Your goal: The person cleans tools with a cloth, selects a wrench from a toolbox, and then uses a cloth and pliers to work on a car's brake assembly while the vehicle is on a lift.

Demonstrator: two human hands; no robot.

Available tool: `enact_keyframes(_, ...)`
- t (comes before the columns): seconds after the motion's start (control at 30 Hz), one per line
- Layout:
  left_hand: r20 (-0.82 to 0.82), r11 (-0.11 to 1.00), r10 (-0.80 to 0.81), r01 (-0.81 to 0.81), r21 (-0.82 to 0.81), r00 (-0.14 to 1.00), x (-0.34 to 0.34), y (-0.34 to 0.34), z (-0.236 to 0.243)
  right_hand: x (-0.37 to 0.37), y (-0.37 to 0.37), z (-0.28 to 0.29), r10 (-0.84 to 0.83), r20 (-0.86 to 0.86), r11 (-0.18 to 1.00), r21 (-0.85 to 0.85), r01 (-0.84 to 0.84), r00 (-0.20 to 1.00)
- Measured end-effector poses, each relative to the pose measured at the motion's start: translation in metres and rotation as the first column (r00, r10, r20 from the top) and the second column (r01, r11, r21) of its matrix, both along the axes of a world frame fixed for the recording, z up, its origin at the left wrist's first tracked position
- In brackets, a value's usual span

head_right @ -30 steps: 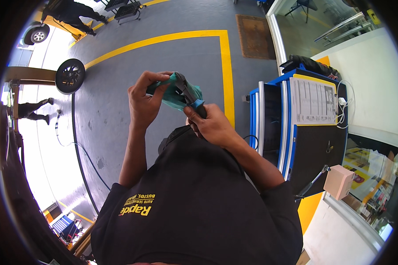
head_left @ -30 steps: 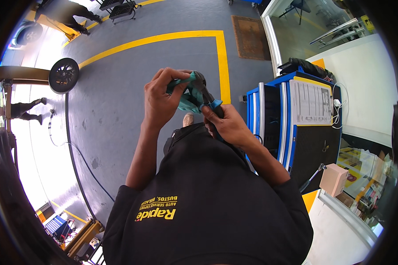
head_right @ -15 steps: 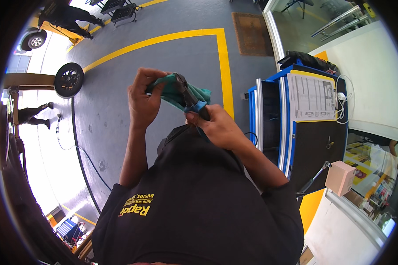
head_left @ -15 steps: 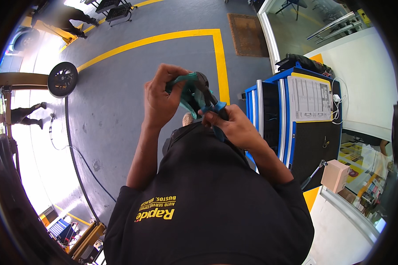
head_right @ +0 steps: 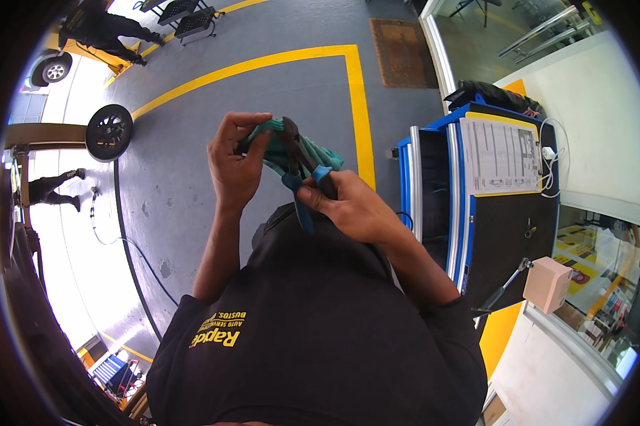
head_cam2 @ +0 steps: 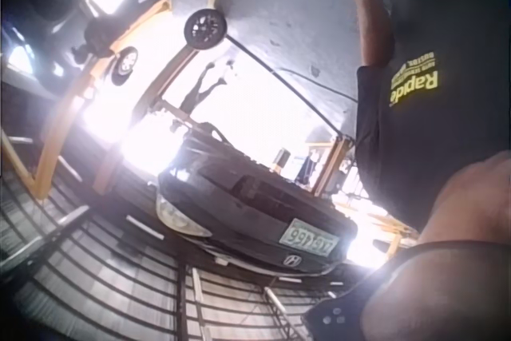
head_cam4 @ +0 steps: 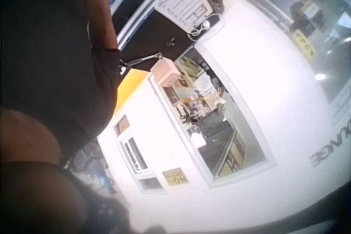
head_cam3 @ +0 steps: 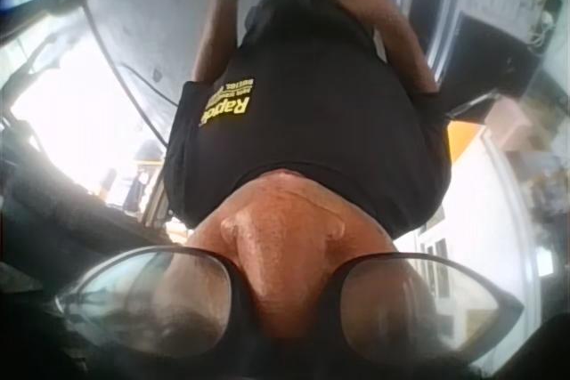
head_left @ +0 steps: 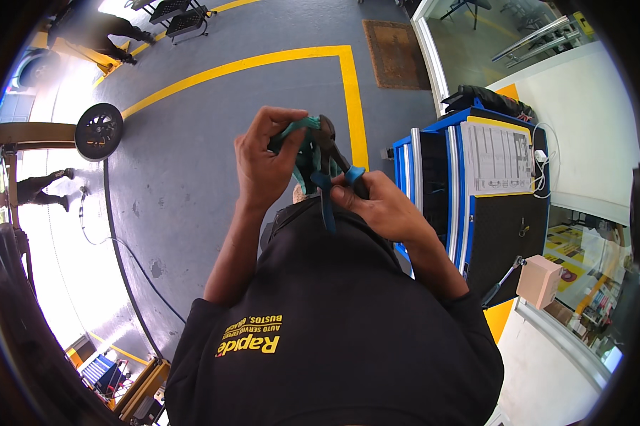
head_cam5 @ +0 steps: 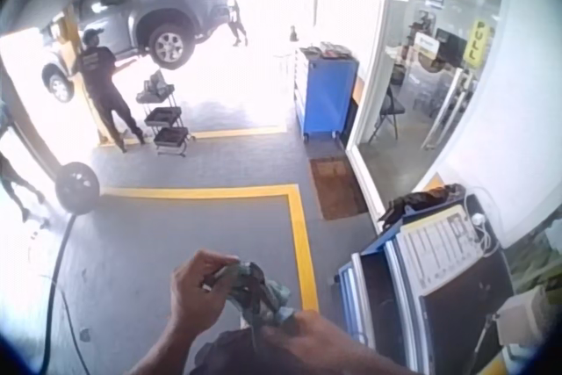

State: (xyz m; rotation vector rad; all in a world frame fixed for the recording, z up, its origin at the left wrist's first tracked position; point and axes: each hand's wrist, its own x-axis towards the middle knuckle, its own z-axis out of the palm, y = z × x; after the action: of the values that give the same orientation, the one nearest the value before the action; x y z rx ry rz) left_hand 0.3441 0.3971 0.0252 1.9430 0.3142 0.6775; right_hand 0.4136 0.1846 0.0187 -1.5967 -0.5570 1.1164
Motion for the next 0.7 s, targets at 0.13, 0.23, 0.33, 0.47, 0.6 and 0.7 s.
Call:
enact_keyframes(0.13,0.053,0.991,0.053,-0.06,0.122,0.997,0.002,0.003,-0.011,-0.002,0.003,0.016,0.049,-0.019,0.998,-0.034,-0.05,0.999)
enact_keyframes(0.23,0.121,0.981,0.074,-0.094,0.171,0.99,0.002,0.003,-0.017,-0.004,0.004,0.025,0.032,0.005,0.998,-0.056,-0.032,0.999)
enact_keyframes(0.33,0.154,0.988,0.092,-0.109,0.108,0.984,0.001,0.002,-0.015,-0.002,0.005,0.027,0.043,0.024,0.994,-0.101,-0.04,0.999)
enact_keyframes(0.47,0.143,0.994,0.091,-0.098,0.04,0.986,0.001,0.006,-0.015,-0.006,0.004,0.028,0.032,0.039,0.989,-0.144,-0.026,0.999)
enact_keyframes(0.6,0.108,0.997,0.079,-0.08,0.005,0.991,-0.002,0.006,-0.011,-0.008,0.009,0.022,0.053,0.081,0.989,-0.139,-0.042,0.995)
enact_keyframes(0.7,0.069,0.997,0.071,-0.068,-0.04,0.995,-0.006,0.005,-0.006,-0.009,0.011,0.021,0.066,0.084,0.989,-0.14,-0.053,0.994)
